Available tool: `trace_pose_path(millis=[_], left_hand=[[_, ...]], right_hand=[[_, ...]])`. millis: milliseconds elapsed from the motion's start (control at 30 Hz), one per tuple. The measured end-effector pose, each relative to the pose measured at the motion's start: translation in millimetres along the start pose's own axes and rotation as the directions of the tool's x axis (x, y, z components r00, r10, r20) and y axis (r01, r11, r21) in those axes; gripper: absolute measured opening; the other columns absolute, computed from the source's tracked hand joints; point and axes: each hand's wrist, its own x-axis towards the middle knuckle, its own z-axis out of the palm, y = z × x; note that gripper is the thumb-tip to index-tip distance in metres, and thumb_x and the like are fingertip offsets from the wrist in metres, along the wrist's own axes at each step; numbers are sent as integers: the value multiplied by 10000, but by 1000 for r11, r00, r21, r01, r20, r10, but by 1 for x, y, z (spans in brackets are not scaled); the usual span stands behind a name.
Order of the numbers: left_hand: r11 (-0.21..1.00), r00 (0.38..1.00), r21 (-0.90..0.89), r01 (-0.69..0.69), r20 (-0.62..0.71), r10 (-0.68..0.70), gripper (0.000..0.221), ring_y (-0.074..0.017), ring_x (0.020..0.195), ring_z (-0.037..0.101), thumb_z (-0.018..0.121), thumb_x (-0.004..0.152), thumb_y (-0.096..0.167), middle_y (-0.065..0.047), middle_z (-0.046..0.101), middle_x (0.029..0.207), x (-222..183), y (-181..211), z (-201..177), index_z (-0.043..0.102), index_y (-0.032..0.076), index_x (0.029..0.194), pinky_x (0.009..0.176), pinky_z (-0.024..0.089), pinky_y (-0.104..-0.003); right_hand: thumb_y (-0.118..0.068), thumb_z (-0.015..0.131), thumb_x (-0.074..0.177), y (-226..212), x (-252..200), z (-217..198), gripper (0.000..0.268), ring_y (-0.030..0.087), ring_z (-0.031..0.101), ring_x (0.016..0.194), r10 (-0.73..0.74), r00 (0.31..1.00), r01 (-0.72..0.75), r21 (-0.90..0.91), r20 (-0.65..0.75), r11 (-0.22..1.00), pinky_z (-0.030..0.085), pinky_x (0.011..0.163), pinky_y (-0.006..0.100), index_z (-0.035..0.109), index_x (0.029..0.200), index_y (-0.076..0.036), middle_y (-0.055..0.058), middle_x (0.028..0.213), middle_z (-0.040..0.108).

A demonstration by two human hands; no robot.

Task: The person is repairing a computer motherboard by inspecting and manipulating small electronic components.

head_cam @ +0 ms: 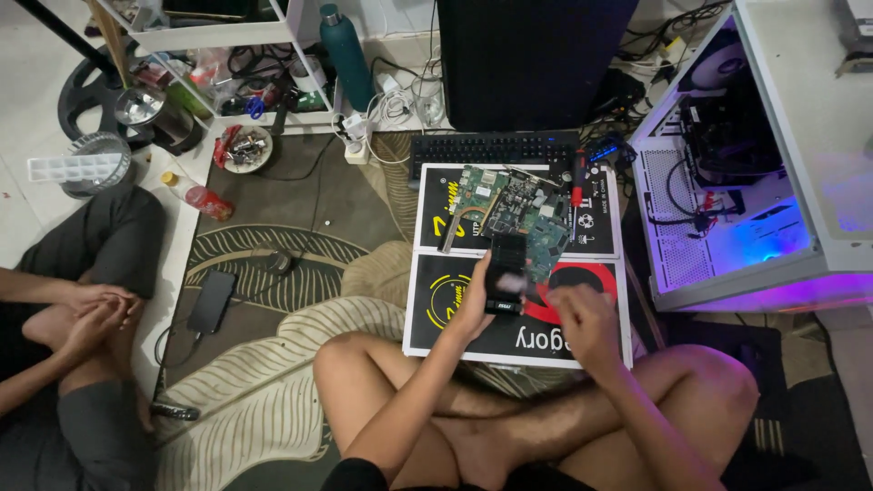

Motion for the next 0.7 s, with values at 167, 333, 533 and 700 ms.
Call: trace_pose_path(millis=[167, 333, 533, 700], left_hand=[[999, 999, 21, 25, -22, -24, 501, -228, 916, 717, 643, 956, 574, -104, 733, 1102, -9, 5, 9, 721, 124, 1164, 868, 609, -386], [999, 1000, 33, 24, -9, -24, 514, -251, 821, 712, 639, 956, 585, -129, 732, 1025, -3, 3, 5, 727, 100, 1101, 757, 629, -393], [992, 997, 119, 28, 70, -37, 671, -314, 644, 721, 536, 978, 672, -206, 713, 830, 9, 4, -1, 708, 23, 993, 556, 625, -435], [995, 999, 89, 33, -37, -30, 544, -237, 805, 721, 618, 968, 594, -123, 728, 999, -4, 4, 7, 717, 69, 1075, 772, 627, -406]], right_hand=[[-243, 681, 1019, 6, 3, 4, 98, 242, 668, 789, -57, 998, 57, -28, 12, 998, 426, 791, 348, 711, 983, -156, 13, 812, 656], [-244, 713, 955, 0, 1, 2, 77, 251, 672, 783, -103, 991, 103, 11, 83, 995, 431, 806, 355, 729, 934, -172, 1, 777, 654], [-304, 709, 971, -3, 0, 4, 101, 194, 660, 755, -152, 987, 154, -32, 57, 988, 409, 768, 320, 752, 921, -227, -49, 776, 660], [-285, 651, 1040, -7, 4, 0, 144, 226, 635, 734, -100, 995, 100, -43, 7, 994, 412, 752, 346, 723, 973, -180, -1, 744, 594]])
